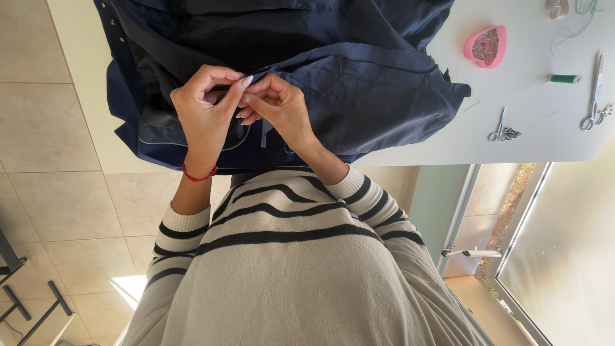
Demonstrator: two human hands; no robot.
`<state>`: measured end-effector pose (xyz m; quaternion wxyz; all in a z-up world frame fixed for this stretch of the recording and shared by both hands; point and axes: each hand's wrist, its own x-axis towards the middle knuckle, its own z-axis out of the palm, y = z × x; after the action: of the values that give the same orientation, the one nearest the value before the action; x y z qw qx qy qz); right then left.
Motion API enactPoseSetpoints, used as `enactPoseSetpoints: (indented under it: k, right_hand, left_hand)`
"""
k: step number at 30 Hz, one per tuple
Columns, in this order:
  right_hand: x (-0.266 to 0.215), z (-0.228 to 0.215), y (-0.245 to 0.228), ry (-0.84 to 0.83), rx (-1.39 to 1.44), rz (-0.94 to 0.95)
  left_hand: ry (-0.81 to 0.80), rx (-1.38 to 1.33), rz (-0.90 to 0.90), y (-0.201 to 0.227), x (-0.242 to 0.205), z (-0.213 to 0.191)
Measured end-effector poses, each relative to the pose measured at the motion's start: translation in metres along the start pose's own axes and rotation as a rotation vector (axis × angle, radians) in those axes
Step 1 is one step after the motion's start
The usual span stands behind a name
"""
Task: Pinning two pieces of dark blue fabric together along the edge on a work table
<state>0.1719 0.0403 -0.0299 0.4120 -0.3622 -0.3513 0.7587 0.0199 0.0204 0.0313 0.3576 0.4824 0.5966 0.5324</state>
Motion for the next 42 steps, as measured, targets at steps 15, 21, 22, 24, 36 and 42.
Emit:
enactPoseSetpoints:
  k: [15, 21, 22, 24, 36, 42]
  right_hand:
    - [-0.006, 0.01, -0.02, -0.023, -0.171, 0.056]
    - [-0.004, 0.011, -0.022, 0.019, -0.145, 0.047]
    - [-0.003, 0.011, -0.023, 0.035, -0.13, 0.037]
    - [-0.009, 0.016, -0.047, 0.038, -0.304, 0.003]
    - [0.007, -0.023, -0.079, 0.118, -1.269, -0.618]
    - [0.014, -0.029, -0.086, 0.0, -1.11, -0.452]
  left_hand:
    - [0.016, -0.201, -0.245, -0.001, -0.003, 0.002]
    - [0.018, -0.234, -0.284, 0.001, -0.006, 0.003]
    - [0.012, -0.225, -0.284, 0.002, -0.007, 0.003]
    - [0.03, -0.224, -0.264, 0.001, -0.007, 0.005]
    - [-0.028, -0.202, -0.032, -0.003, -0.003, 0.002]
    - [-0.031, -0.202, -0.046, -0.004, -0.005, 0.0]
